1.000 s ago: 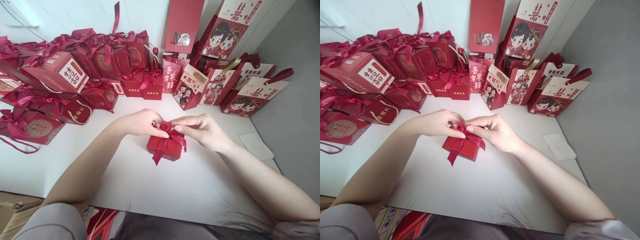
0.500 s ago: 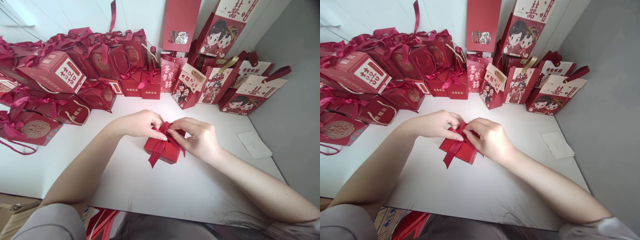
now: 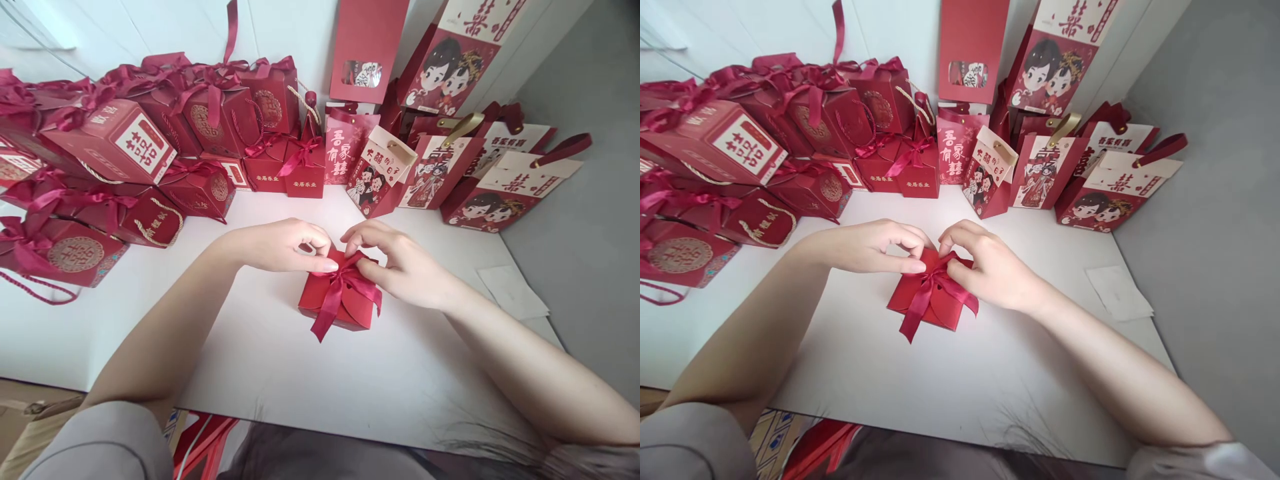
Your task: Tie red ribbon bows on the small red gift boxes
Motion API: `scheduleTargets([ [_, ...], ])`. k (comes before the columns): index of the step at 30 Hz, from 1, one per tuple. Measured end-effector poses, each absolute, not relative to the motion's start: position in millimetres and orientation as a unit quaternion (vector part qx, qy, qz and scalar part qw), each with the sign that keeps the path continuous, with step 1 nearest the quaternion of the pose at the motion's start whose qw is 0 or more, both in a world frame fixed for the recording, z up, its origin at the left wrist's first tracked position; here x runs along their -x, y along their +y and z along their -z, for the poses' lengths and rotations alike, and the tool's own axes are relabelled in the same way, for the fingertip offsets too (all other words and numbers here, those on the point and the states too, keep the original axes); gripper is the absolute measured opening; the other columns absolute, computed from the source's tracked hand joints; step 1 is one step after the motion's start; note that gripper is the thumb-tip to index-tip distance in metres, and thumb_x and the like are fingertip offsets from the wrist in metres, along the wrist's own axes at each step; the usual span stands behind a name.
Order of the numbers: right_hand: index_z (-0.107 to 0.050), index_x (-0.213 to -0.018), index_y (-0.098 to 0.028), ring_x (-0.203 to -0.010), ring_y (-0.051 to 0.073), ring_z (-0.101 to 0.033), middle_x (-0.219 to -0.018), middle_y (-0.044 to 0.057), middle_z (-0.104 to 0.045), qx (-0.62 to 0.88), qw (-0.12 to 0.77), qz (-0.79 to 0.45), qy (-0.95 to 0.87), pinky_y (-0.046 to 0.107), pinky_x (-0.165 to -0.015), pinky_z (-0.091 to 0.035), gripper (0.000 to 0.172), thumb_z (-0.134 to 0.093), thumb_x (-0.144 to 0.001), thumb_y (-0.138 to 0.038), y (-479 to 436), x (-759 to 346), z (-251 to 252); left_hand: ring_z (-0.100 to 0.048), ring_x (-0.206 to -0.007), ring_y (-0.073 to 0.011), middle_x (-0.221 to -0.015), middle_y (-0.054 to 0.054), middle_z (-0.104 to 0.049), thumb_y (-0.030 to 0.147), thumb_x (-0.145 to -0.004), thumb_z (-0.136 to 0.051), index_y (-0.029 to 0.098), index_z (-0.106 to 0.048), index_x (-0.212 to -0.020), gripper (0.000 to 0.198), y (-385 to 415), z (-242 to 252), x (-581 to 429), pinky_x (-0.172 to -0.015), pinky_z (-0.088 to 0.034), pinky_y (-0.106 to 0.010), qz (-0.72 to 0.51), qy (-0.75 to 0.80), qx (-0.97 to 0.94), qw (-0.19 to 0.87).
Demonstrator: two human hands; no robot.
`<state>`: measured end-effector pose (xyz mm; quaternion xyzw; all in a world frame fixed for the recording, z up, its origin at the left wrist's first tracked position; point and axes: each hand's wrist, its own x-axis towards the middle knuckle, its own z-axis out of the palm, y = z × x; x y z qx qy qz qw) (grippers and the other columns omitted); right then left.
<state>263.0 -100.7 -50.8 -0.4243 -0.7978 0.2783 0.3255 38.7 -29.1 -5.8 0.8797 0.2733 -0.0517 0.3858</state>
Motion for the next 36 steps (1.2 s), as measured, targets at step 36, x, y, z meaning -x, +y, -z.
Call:
scheduleTargets([
  [36,-0.071,-0.083,-0.021,-0.105,0.024,-0.061,-0.107,0.004,-0.070,0.363,0.264,-0.545,-0.709,0.037,-0.092,-0.050,0.038,-0.059,-0.094,-0.055,-76,-285,50,-0.048,-0.058,-0.0123,-0.066,0.003,-0.057,0.044,-0.071,-0.073,0.021,-0.065,-0.077,0.025,-69,-1,-58,-0.056,-0.034,-0.026,-0.047,0.499,-0.820,0.276],
])
